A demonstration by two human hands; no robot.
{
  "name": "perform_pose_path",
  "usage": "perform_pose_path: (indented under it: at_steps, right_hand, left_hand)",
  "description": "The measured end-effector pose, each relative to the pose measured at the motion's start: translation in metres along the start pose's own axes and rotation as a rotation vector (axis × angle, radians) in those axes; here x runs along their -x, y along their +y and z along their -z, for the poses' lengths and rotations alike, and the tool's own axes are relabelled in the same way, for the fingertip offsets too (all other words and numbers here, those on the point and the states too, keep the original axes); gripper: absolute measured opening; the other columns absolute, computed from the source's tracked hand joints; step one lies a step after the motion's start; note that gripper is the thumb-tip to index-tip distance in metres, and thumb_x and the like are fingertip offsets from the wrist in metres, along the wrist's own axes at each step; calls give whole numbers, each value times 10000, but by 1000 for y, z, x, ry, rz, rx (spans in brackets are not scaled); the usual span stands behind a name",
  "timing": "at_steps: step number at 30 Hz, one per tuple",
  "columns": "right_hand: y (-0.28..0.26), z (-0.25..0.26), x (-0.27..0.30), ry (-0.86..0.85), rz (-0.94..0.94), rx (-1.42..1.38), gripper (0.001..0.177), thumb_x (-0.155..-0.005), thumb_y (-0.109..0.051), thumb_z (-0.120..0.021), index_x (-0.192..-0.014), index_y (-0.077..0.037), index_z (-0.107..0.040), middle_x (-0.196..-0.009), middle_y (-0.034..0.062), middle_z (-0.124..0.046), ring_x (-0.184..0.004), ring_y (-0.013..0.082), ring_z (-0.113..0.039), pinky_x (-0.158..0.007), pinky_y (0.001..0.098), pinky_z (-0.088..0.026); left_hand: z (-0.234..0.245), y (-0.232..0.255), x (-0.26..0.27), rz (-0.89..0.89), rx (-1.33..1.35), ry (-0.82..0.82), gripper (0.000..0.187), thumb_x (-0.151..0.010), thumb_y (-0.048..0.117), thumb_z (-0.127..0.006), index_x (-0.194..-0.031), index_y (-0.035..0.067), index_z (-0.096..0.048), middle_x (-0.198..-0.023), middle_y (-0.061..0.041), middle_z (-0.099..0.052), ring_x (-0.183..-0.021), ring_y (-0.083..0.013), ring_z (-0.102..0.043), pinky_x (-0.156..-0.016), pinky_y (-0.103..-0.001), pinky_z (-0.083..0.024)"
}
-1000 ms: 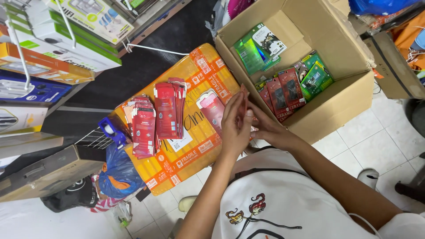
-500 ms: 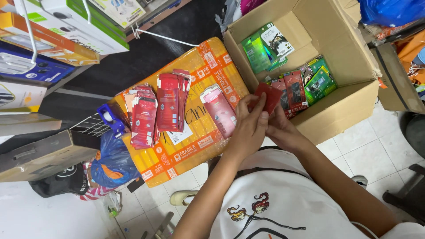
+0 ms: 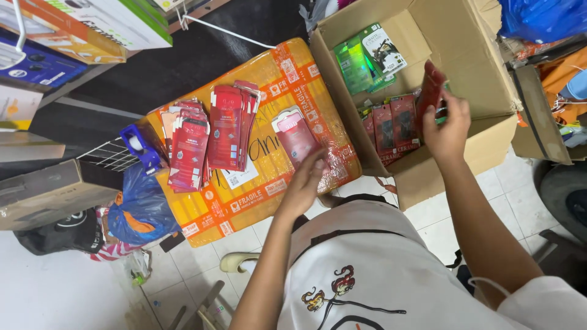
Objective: Sorting and organizing small boxed electronic accessories, likely screen protectors, from a table into a cardboard shipping box.
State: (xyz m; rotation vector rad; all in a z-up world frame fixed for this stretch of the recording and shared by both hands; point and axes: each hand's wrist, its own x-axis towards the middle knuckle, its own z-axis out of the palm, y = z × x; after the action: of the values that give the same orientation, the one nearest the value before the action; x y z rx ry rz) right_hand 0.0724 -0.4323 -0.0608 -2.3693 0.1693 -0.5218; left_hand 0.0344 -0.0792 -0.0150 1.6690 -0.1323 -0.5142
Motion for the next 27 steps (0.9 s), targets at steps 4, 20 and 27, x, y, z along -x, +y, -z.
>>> perform_pose_path:
  at_steps: [4,20,27]
  right_hand:
    - [31,-47,23,-397,-187,186,238,-1009,-145,-678,-1218,-32,-680,-1062,218,-672,-911,353,-682,-817,438,-561]
    - [-112,-147,67,-616,-17,121,790,-675,-482,-864,-1268,-47,-575,-1163,187,-636,-1104,387,-596,-891,559,-455]
    - [-79,-152,75,-761,-457,-154,439,-854,-362,-765,-1167,-105,-597,-978,86,-696,-822,235,-686,-701,423,-561]
  left_hand:
    - [20,-32,17,72,-26,89,530,-1089,411,-392,-1464,58,-518,-1424,-158,-622,-1321,-261,-602,-1111,-367,-453]
    - [30,-95,61,206,108,316,607,-1050,437,-484,-1480,9,-489,-1406,-162,-618,-1287,-212,-576,-1094,-343,-434]
    - [34,-98,58,278,149,413,624,-1029,442,-526,-1466,-2,-505,-1363,-168,-659,-1227,-211,-631,-1051,-332,-484]
